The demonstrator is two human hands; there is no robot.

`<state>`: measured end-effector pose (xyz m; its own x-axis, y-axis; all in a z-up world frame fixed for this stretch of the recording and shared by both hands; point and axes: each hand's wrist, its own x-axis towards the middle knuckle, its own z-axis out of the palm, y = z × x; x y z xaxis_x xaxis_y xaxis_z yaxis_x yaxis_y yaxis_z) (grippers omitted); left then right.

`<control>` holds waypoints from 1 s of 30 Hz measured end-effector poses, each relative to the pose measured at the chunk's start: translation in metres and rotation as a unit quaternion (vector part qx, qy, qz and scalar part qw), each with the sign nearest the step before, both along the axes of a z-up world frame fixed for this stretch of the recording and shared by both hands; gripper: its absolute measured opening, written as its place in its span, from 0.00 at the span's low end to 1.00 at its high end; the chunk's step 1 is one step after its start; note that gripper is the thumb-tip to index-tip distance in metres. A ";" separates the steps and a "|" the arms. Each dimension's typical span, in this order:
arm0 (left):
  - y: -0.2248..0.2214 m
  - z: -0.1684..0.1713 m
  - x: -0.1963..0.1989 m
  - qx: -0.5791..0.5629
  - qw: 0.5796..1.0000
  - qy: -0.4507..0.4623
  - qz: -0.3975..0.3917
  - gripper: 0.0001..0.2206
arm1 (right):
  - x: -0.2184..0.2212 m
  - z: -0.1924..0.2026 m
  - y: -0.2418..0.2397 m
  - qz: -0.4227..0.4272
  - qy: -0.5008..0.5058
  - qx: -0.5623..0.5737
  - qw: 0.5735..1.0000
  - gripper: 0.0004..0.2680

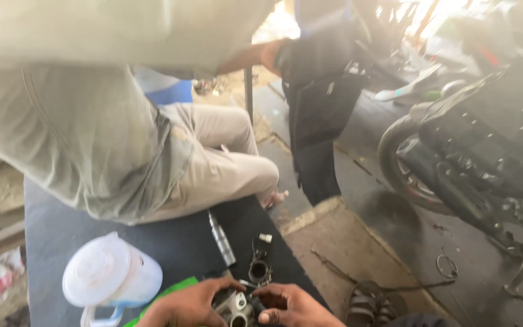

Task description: Repairing and assembling a motorcycle carburetor by hand.

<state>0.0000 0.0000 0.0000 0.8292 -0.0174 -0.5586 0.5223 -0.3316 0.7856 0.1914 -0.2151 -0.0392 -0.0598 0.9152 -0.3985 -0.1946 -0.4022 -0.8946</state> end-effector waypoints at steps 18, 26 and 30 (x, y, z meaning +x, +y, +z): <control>0.007 -0.055 -0.001 -0.066 0.996 -0.045 -0.034 0.31 | 0.014 -0.093 0.010 0.028 0.080 -0.076 0.994 0.21; 0.003 -0.018 -0.005 -0.041 0.999 0.008 -0.015 0.34 | 0.005 -0.078 0.018 0.059 0.064 -0.068 0.994 0.20; -0.006 -0.013 0.002 -0.038 0.999 0.026 -0.007 0.33 | 0.013 -0.089 0.008 0.069 0.046 -0.067 0.994 0.19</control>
<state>0.0019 -0.0061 -0.0130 0.7985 -0.0729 -0.5975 0.5585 -0.2806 0.7806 0.2044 -0.2071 -0.1286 -0.2230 0.8348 -0.5034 -0.2087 -0.5453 -0.8119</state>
